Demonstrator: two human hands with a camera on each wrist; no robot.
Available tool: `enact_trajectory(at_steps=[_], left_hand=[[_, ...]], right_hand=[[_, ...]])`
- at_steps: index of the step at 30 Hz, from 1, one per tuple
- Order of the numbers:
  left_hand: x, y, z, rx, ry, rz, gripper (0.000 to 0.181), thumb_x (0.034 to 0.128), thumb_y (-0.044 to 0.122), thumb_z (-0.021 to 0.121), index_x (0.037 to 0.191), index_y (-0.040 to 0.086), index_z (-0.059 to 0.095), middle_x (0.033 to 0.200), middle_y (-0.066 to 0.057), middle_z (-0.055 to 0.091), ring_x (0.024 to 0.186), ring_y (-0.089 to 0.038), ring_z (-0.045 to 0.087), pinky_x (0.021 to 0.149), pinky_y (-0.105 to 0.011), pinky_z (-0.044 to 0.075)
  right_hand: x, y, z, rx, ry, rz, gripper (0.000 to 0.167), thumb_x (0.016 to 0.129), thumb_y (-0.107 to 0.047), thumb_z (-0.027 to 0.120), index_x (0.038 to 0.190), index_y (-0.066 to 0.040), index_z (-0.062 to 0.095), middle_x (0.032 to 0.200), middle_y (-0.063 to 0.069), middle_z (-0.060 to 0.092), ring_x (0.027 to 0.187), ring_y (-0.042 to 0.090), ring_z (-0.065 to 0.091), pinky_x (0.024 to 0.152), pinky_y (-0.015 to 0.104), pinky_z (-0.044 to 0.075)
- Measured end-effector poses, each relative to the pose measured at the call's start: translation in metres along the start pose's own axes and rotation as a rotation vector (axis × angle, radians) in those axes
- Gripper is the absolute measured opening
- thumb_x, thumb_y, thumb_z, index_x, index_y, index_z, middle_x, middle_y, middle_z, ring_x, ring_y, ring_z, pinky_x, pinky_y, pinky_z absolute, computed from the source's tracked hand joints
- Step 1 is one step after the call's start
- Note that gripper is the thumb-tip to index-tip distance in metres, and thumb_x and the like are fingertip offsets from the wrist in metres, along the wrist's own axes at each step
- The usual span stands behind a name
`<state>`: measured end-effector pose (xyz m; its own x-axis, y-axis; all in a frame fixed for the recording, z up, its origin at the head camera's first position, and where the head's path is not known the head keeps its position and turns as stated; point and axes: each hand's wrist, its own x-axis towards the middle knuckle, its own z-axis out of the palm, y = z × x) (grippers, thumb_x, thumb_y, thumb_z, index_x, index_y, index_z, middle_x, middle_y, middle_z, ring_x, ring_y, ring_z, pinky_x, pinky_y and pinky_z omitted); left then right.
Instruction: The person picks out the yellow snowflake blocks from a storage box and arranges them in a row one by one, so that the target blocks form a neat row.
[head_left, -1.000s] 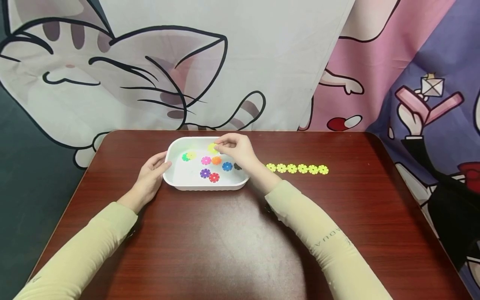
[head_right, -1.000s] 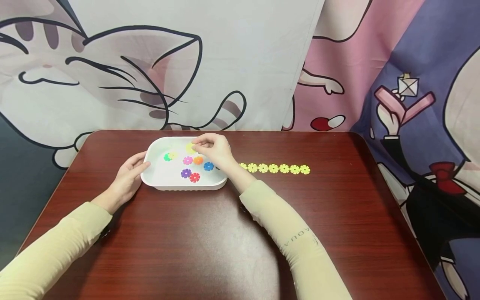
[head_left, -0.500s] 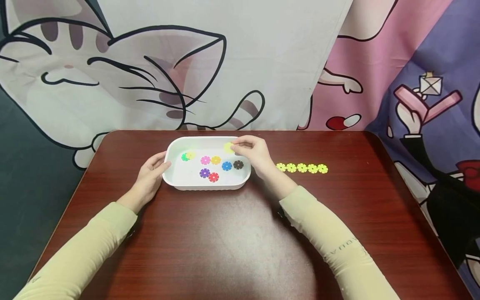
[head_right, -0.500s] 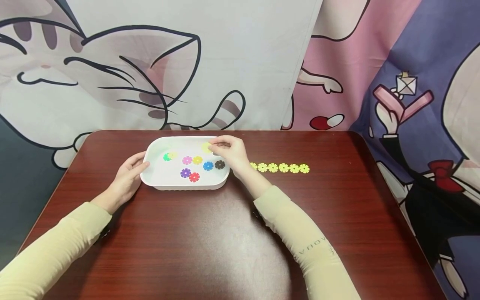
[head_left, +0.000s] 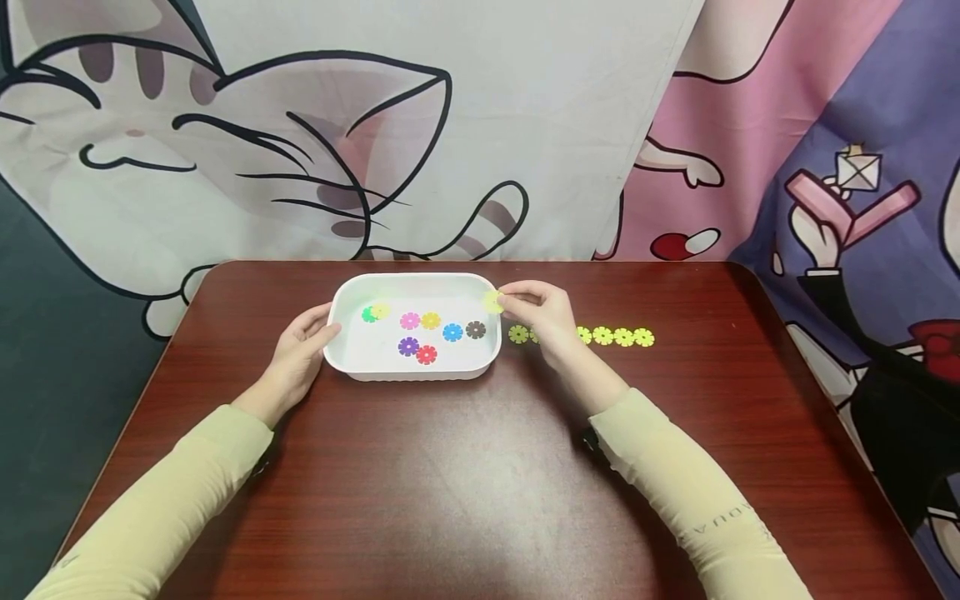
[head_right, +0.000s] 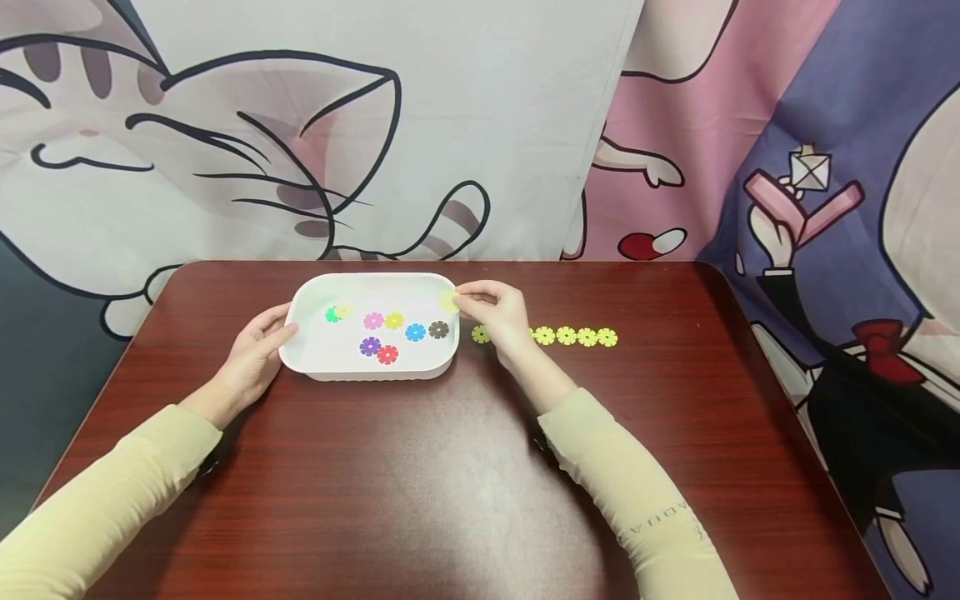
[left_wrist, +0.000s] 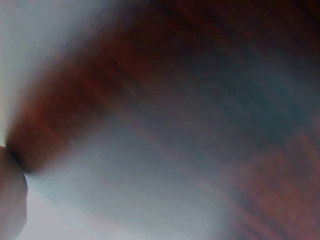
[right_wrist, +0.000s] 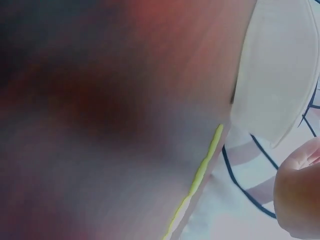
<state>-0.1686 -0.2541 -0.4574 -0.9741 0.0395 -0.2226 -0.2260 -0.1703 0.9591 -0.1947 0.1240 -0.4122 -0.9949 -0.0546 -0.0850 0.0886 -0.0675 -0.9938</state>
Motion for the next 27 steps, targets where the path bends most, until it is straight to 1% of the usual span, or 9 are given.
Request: enact_trajectory(at_steps=[2, 5, 8, 11, 13, 16, 20, 24, 27], left_hand=[[0.0, 0.0, 0.0, 0.005, 0.003, 0.002, 0.036, 0.1075, 0.011, 0.062, 0.142, 0.015, 0.053, 0.128, 0.013, 0.057, 0.119, 0.004, 0.059, 0.098, -0.009, 0.051], [0.0, -0.001, 0.001, 0.006, 0.009, 0.005, 0.033, 0.1073, 0.01, 0.062, 0.138, 0.018, 0.055, 0.127, 0.014, 0.058, 0.119, 0.003, 0.059, 0.098, -0.01, 0.051], [0.0, -0.001, 0.001, 0.002, 0.009, 0.004, 0.033, 0.1073, 0.01, 0.062, 0.139, 0.018, 0.055, 0.128, 0.014, 0.057, 0.119, 0.003, 0.058, 0.098, -0.009, 0.051], [0.001, -0.001, 0.0, -0.003, 0.003, 0.0, 0.036, 0.1073, 0.011, 0.062, 0.142, 0.016, 0.053, 0.13, 0.013, 0.056, 0.12, 0.004, 0.058, 0.099, -0.009, 0.051], [0.001, -0.001, 0.001, -0.01, 0.003, -0.003, 0.039, 0.107, 0.011, 0.062, 0.144, 0.014, 0.052, 0.131, 0.012, 0.056, 0.12, 0.004, 0.057, 0.099, -0.009, 0.05], [0.0, -0.001, 0.0, -0.009, 0.007, -0.005, 0.038, 0.1068, 0.011, 0.063, 0.143, 0.014, 0.052, 0.132, 0.012, 0.056, 0.121, 0.003, 0.057, 0.099, -0.009, 0.05], [0.0, -0.002, -0.001, 0.0, 0.01, 0.0, 0.033, 0.1069, 0.011, 0.063, 0.137, 0.02, 0.055, 0.132, 0.012, 0.056, 0.122, 0.003, 0.057, 0.099, -0.009, 0.051], [0.0, -0.002, 0.0, -0.004, 0.006, 0.01, 0.029, 0.1067, 0.011, 0.064, 0.132, 0.023, 0.058, 0.129, 0.013, 0.057, 0.12, 0.003, 0.058, 0.098, -0.01, 0.051], [0.0, -0.002, 0.0, -0.005, 0.003, 0.018, 0.028, 0.1067, 0.01, 0.064, 0.131, 0.023, 0.059, 0.127, 0.015, 0.059, 0.119, 0.004, 0.059, 0.098, -0.01, 0.052]], right_hand=[[-0.002, 0.001, -0.007, 0.007, 0.008, 0.002, 0.024, 0.096, 0.001, 0.074, 0.117, 0.012, 0.071, 0.086, -0.009, 0.077, 0.079, 0.004, 0.074, 0.083, 0.029, 0.066], [-0.006, 0.004, -0.018, 0.025, 0.021, 0.002, 0.018, 0.097, 0.002, 0.073, 0.113, 0.008, 0.073, 0.085, -0.009, 0.077, 0.077, 0.006, 0.074, 0.086, 0.033, 0.066], [-0.009, 0.005, -0.03, 0.048, 0.044, 0.01, 0.009, 0.096, 0.002, 0.073, 0.103, -0.003, 0.077, 0.084, -0.009, 0.077, 0.075, 0.007, 0.074, 0.086, 0.032, 0.065], [-0.013, 0.005, -0.042, 0.06, 0.06, 0.016, 0.017, 0.096, 0.002, 0.073, 0.094, -0.014, 0.079, 0.083, -0.009, 0.077, 0.073, 0.006, 0.074, 0.083, 0.028, 0.065], [-0.014, 0.006, -0.05, 0.068, 0.069, 0.018, 0.021, 0.096, 0.002, 0.073, 0.091, -0.018, 0.079, 0.084, -0.008, 0.077, 0.072, 0.005, 0.073, 0.082, 0.026, 0.065], [-0.017, 0.006, -0.063, 0.074, 0.079, 0.021, 0.023, 0.097, 0.002, 0.073, 0.09, -0.019, 0.079, 0.084, -0.008, 0.078, 0.073, 0.005, 0.074, 0.081, 0.025, 0.065], [-0.021, 0.004, -0.079, 0.062, 0.093, 0.027, 0.023, 0.097, 0.002, 0.073, 0.091, -0.019, 0.08, 0.083, -0.009, 0.077, 0.074, 0.004, 0.074, 0.08, 0.022, 0.064], [-0.027, 0.0, -0.094, 0.04, 0.107, 0.032, 0.02, 0.097, 0.0, 0.074, 0.092, -0.018, 0.08, 0.083, -0.01, 0.078, 0.075, 0.003, 0.074, 0.08, 0.022, 0.064], [-0.031, -0.002, -0.105, 0.03, 0.117, 0.033, 0.017, 0.097, -0.001, 0.075, 0.094, -0.016, 0.081, 0.084, -0.01, 0.079, 0.075, 0.003, 0.075, 0.081, 0.023, 0.064]])
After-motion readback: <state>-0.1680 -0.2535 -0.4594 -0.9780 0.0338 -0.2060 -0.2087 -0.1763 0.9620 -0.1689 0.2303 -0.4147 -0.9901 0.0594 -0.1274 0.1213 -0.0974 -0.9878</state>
